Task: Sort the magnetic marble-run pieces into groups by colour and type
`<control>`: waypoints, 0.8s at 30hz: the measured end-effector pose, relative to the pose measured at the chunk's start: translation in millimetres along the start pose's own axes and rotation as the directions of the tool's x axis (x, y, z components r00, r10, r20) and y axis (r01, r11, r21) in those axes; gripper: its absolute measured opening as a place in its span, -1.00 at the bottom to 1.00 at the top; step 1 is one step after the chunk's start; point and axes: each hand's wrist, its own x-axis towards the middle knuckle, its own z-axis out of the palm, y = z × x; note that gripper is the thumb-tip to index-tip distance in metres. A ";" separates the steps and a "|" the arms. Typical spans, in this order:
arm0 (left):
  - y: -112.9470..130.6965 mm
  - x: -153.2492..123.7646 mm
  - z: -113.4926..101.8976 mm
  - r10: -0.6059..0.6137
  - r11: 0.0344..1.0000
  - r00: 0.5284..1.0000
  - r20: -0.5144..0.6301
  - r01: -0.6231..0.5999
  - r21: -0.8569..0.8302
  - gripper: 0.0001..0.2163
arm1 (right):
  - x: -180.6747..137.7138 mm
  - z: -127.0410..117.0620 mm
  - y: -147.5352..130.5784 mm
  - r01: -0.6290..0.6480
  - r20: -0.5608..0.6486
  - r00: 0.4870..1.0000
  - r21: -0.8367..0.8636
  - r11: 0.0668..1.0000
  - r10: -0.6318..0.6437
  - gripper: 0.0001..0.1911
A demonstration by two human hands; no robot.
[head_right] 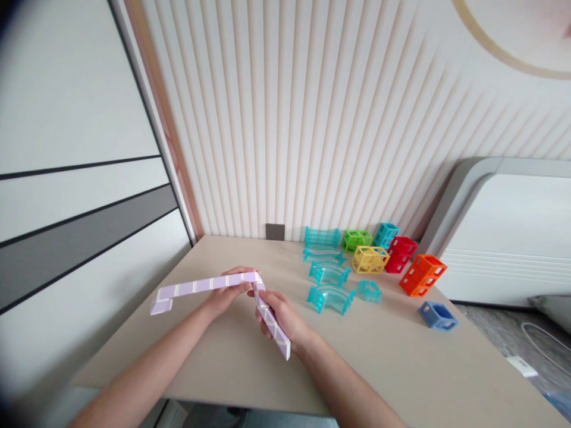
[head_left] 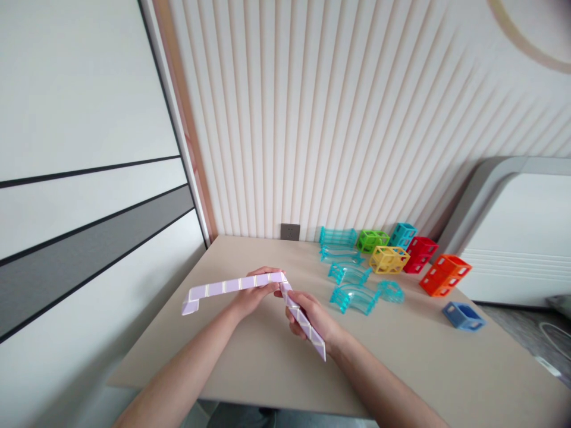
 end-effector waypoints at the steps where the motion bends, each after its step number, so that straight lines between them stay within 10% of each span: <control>1: -1.2 -0.3 -0.8 0.000 1.000 1.000 0.004 0.000 0.000 -0.65 | 0.1 -1.0 -0.8 -0.012 0.017 1.000 0.005 1.000 0.012 -0.37; 12: -16.6 -2.0 -2.7 -0.019 0.916 0.998 0.064 0.044 -0.398 -0.61 | -12.2 4.5 -10.5 -0.107 0.258 0.964 0.136 0.985 0.070 -0.45; 24: -6.9 0.6 6.6 -0.031 0.874 0.996 0.085 0.069 -0.481 -0.64 | -8.1 8.5 -5.4 -0.022 0.139 0.990 0.074 0.997 0.012 -0.36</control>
